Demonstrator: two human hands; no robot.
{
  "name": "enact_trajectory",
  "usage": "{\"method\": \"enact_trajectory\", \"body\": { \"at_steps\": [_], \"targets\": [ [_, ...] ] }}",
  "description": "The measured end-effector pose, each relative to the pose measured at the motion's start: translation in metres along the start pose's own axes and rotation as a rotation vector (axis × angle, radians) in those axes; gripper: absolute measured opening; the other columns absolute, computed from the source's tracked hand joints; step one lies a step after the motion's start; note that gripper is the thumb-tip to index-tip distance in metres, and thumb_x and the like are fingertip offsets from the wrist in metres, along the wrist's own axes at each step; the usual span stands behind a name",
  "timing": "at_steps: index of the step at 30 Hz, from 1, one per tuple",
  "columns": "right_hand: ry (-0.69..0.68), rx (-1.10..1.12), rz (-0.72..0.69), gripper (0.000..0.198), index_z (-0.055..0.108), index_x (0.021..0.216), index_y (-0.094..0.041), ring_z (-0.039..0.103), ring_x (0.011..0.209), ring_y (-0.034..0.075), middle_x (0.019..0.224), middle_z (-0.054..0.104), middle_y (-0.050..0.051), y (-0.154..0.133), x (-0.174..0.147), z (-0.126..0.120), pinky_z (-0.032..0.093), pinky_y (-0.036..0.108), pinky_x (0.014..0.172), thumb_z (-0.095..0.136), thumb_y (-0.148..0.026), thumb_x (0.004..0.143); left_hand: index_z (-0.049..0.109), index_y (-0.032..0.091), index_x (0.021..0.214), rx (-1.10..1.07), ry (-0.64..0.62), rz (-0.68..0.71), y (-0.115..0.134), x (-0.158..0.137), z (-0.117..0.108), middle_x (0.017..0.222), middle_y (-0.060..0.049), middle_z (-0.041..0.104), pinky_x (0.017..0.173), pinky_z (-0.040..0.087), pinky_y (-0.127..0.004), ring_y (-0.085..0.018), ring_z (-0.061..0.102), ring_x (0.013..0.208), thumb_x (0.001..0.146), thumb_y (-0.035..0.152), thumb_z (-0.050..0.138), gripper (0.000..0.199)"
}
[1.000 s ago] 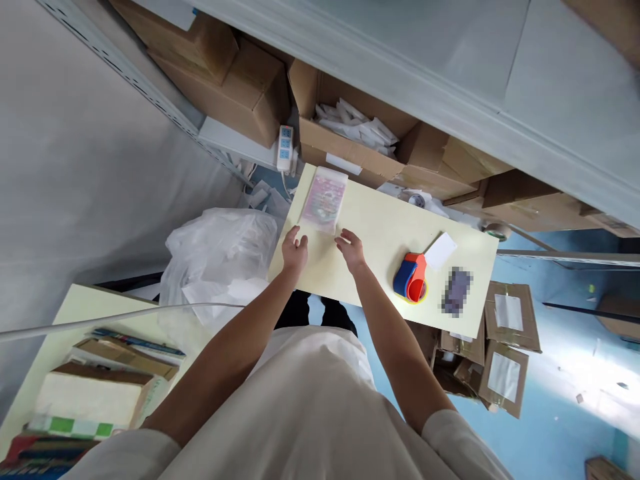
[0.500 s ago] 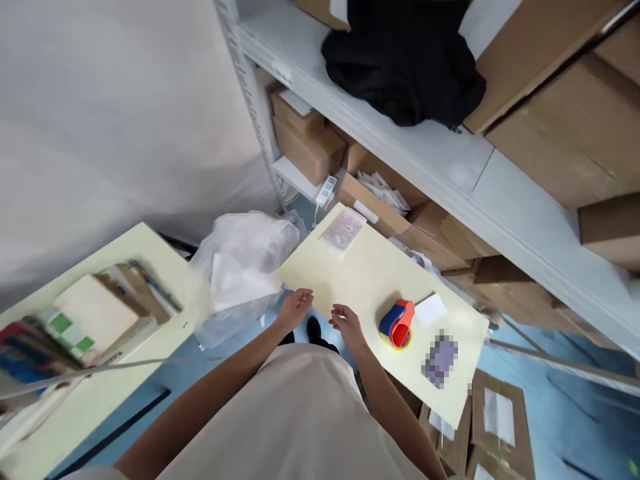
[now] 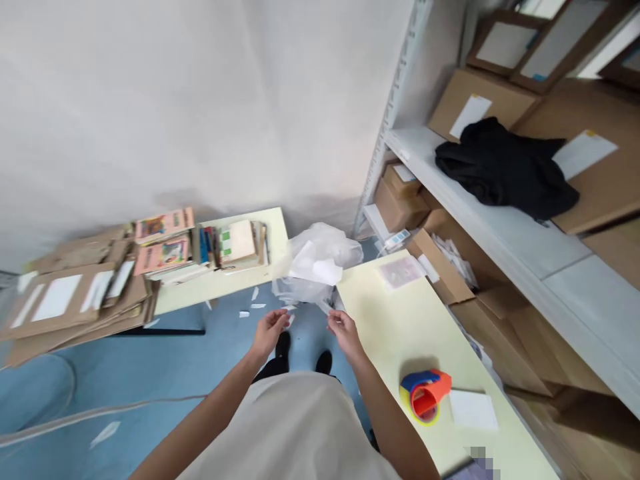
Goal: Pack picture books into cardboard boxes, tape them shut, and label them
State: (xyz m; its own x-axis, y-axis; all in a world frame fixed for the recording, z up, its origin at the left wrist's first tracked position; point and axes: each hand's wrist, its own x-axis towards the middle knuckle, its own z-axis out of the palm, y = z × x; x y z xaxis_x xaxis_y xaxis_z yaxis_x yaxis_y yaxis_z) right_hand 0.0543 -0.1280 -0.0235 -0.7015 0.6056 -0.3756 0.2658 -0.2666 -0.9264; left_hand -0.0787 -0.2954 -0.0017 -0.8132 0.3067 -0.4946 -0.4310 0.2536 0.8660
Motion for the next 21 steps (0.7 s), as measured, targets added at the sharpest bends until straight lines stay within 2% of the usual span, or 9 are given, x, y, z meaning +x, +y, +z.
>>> {"method": "enact_trajectory", "body": {
  "at_steps": [4,8,11,14,21],
  "targets": [
    [-0.173,-0.076,-0.030,0.046,0.067,0.094,-0.019,0.065,0.070,0.019,0.091,0.069,0.007,-0.003,0.008,0.041,0.052,0.034,0.070,0.068,-0.056,0.067,0.065,0.016,0.086,-0.148,0.219,0.053,-0.002,-0.006,-0.044,0.081,-0.006,0.070,0.064,0.046,-0.028,-0.016,0.064,0.067,0.054,0.054,0.074,0.051],
    [-0.284,-0.179,-0.089,0.043,0.068,0.091,-0.018,0.064,0.069,0.018,0.088,0.069,0.007,-0.008,0.023,0.096,0.051,0.033,0.069,0.069,-0.053,0.067,0.065,0.016,0.085,-0.239,0.327,0.130,-0.006,-0.011,-0.094,0.078,-0.006,0.070,0.063,0.047,-0.028,-0.015,0.063,0.065,0.059,0.049,0.072,0.043],
    [-0.403,-0.243,-0.155,0.039,0.067,0.091,-0.018,0.063,0.069,0.018,0.085,0.069,0.006,-0.007,0.028,0.153,0.051,0.033,0.069,0.067,-0.050,0.069,0.066,0.016,0.085,-0.282,0.388,0.149,-0.011,-0.015,-0.143,0.079,-0.006,0.070,0.063,0.046,-0.028,-0.015,0.062,0.064,0.062,0.049,0.069,0.040],
    [-0.519,-0.307,-0.199,0.037,0.067,0.093,-0.017,0.062,0.069,0.017,0.084,0.068,0.005,0.000,0.021,0.215,0.051,0.032,0.070,0.066,-0.046,0.070,0.066,0.016,0.084,-0.328,0.459,0.112,-0.021,-0.018,-0.198,0.079,-0.006,0.069,0.062,0.045,-0.027,-0.014,0.061,0.064,0.061,0.050,0.068,0.041],
    [-0.742,-0.431,-0.185,0.030,0.068,0.093,-0.019,0.061,0.070,0.016,0.084,0.067,0.004,0.024,-0.013,0.348,0.050,0.033,0.072,0.065,-0.040,0.072,0.063,0.016,0.084,-0.421,0.595,0.017,-0.044,-0.025,-0.327,0.082,-0.006,0.068,0.063,0.043,-0.027,-0.014,0.061,0.067,0.055,0.053,0.070,0.047]
  ]
}}
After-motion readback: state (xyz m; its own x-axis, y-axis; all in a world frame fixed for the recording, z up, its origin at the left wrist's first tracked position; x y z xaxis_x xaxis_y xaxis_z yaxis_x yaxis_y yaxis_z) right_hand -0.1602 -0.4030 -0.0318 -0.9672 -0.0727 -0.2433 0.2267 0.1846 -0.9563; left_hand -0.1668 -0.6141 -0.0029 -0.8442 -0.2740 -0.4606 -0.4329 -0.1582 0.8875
